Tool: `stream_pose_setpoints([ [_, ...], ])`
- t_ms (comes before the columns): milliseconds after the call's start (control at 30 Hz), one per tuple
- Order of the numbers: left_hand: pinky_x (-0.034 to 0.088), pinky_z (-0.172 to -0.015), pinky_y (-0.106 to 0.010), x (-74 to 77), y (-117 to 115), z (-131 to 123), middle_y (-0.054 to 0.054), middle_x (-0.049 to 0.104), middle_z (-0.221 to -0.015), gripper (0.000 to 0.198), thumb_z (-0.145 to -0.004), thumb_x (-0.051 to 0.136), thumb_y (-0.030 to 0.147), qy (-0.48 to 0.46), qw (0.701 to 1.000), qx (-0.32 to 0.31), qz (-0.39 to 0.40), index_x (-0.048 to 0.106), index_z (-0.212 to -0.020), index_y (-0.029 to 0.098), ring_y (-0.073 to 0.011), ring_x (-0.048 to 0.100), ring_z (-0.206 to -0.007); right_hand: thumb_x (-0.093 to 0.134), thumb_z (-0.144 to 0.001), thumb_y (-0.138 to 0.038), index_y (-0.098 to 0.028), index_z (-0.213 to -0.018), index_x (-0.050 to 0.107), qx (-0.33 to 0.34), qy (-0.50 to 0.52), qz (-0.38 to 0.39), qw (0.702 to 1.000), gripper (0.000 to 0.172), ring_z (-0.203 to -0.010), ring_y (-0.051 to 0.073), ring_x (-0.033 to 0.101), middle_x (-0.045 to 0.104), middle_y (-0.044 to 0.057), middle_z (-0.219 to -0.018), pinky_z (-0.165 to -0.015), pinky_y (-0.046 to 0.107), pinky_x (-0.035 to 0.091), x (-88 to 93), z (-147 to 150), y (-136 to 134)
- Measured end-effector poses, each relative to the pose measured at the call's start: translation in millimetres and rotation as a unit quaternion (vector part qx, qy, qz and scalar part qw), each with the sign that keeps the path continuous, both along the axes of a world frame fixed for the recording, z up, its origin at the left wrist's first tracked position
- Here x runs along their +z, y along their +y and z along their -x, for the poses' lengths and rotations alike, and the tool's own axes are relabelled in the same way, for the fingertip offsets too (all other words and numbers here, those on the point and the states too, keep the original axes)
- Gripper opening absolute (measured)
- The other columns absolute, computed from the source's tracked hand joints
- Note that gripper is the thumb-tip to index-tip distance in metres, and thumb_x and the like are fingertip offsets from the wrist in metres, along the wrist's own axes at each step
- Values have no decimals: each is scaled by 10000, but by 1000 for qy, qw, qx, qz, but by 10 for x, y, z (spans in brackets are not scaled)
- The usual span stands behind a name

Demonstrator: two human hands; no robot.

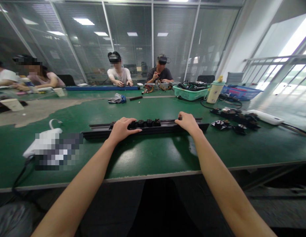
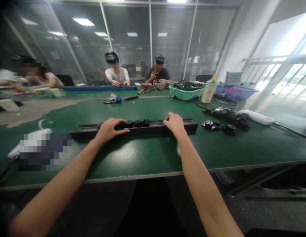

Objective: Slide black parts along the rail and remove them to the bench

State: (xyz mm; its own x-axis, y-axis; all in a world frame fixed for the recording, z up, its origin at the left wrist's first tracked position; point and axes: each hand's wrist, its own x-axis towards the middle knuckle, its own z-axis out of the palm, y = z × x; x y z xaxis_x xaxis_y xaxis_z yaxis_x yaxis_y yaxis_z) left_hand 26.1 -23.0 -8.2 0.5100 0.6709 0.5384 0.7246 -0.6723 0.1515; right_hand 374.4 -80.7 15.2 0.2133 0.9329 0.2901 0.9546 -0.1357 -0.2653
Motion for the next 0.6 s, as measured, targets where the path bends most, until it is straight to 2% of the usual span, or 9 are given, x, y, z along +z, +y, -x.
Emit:
stream_pose_setpoints([
  [600,483,-993,-430,9,-12,-8,-109,725,-1163,604,-852,637,727,3,1000,0,0,699,-1202,239,-299,622,-1096,607,-900,-340,-185,-1053,693,-22,-8,3,1000,234,-1016,262,675,751,123,-1064,-846,319,469,12,-10,-4],
])
